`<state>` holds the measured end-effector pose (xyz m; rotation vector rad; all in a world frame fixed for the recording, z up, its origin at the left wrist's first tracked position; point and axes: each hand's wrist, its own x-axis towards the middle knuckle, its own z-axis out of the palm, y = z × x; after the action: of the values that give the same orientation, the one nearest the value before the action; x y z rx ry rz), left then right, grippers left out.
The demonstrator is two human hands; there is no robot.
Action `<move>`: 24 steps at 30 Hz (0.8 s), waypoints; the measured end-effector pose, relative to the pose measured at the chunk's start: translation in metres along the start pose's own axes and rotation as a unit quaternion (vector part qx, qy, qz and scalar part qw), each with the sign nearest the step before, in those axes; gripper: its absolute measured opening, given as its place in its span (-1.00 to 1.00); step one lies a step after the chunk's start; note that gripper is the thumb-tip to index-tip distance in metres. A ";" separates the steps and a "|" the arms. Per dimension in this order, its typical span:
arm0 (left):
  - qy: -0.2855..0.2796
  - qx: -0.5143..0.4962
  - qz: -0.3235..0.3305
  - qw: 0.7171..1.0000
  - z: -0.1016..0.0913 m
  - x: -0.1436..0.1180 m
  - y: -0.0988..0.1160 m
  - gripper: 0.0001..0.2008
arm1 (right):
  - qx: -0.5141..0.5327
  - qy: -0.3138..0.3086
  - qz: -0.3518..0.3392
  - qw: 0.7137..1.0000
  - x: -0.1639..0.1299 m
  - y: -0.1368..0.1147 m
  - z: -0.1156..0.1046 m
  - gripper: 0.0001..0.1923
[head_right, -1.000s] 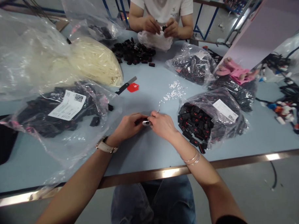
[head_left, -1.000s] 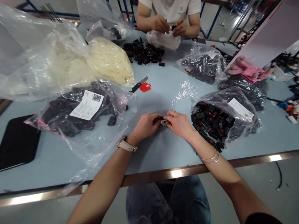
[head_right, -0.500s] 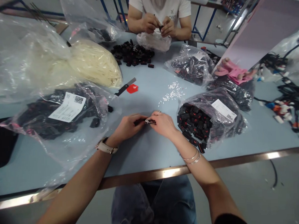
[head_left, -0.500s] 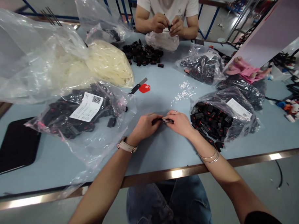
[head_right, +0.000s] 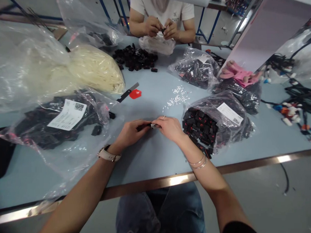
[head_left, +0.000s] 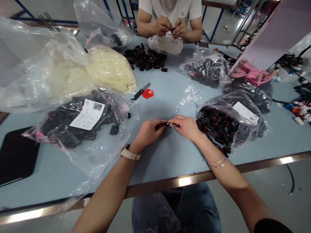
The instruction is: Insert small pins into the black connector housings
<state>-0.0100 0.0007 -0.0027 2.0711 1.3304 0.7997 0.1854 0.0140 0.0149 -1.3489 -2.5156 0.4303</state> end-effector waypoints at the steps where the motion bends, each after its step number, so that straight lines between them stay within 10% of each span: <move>1: 0.002 -0.001 -0.001 1.000 0.000 0.000 0.000 -0.81 | -0.006 -0.001 0.000 1.000 0.000 0.000 0.001 -0.68; 14: 0.009 0.003 0.003 1.000 0.002 0.001 0.000 -0.81 | -0.010 -0.018 0.022 1.000 0.001 -0.008 -0.003 -0.70; 24: 0.015 -0.009 0.008 1.000 0.002 0.001 -0.002 -0.78 | 0.312 0.262 0.093 0.909 -0.002 -0.012 -0.002 -0.44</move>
<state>-0.0091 0.0015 -0.0054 2.0665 1.3200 0.8489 0.1777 0.0065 0.0208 -1.2250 -1.6225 0.7201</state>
